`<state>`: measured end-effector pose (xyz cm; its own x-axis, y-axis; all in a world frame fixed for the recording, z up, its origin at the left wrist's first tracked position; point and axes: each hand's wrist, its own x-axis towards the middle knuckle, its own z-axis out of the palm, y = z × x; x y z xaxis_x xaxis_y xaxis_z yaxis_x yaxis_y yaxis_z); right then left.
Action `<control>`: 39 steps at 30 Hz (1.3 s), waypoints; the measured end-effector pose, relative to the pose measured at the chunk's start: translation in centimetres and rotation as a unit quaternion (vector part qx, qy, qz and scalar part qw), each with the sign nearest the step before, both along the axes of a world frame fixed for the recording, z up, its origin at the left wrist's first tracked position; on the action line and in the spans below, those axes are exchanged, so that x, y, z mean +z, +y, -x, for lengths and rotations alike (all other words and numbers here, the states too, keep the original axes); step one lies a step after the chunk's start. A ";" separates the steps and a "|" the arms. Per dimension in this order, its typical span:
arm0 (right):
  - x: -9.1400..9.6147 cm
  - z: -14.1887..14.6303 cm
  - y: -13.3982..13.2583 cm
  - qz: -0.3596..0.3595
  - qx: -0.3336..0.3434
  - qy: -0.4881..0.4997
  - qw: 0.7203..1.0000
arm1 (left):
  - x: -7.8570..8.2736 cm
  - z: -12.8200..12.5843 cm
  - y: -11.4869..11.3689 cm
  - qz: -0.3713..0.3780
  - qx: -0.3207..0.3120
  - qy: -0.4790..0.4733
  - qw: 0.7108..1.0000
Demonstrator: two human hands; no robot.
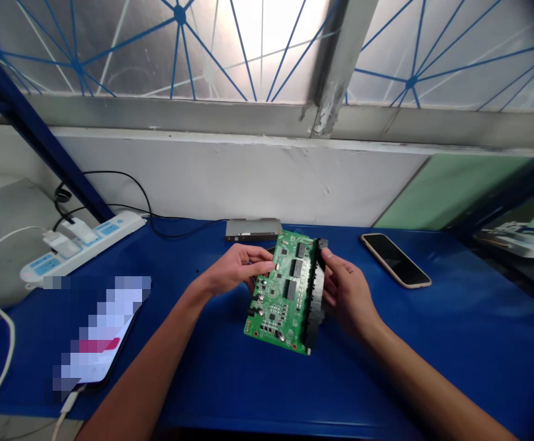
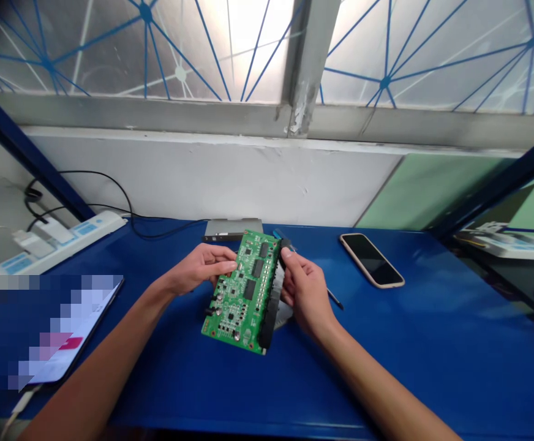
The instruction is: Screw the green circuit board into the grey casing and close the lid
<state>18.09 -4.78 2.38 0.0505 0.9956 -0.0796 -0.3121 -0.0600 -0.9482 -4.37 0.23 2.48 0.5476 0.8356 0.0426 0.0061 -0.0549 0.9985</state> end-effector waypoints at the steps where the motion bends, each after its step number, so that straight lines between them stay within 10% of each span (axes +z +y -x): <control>1: -0.1 -0.1 0.0 -0.010 0.014 -0.005 1.000 | -0.1 0.0 0.1 -0.005 0.011 -0.006 1.000; 7: -0.4 -0.9 -0.6 -0.094 0.141 -0.117 0.979 | -1.0 0.4 1.0 -0.026 0.085 -0.061 0.994; 14: -0.7 -0.4 -1.1 -0.184 0.087 -0.281 0.938 | -1.1 0.1 1.2 -0.034 0.117 -0.047 0.991; 21: -0.6 -0.5 -1.5 -0.214 0.117 -0.214 0.946 | -1.7 0.0 1.3 0.004 0.126 -0.079 0.989; 29: -0.7 -0.5 -0.6 -0.034 0.134 -0.070 0.988 | -1.1 -0.6 1.0 0.148 0.071 -0.174 0.971; 39: -0.3 0.3 0.1 0.064 0.151 -0.050 0.985 | -0.7 -0.5 0.3 0.109 0.032 -0.149 0.982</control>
<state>17.79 -4.72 2.09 -0.2327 0.9483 -0.2159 -0.1663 -0.2575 -0.9519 -3.84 0.53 1.81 0.4842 0.8749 0.0095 -0.2923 0.1515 0.9443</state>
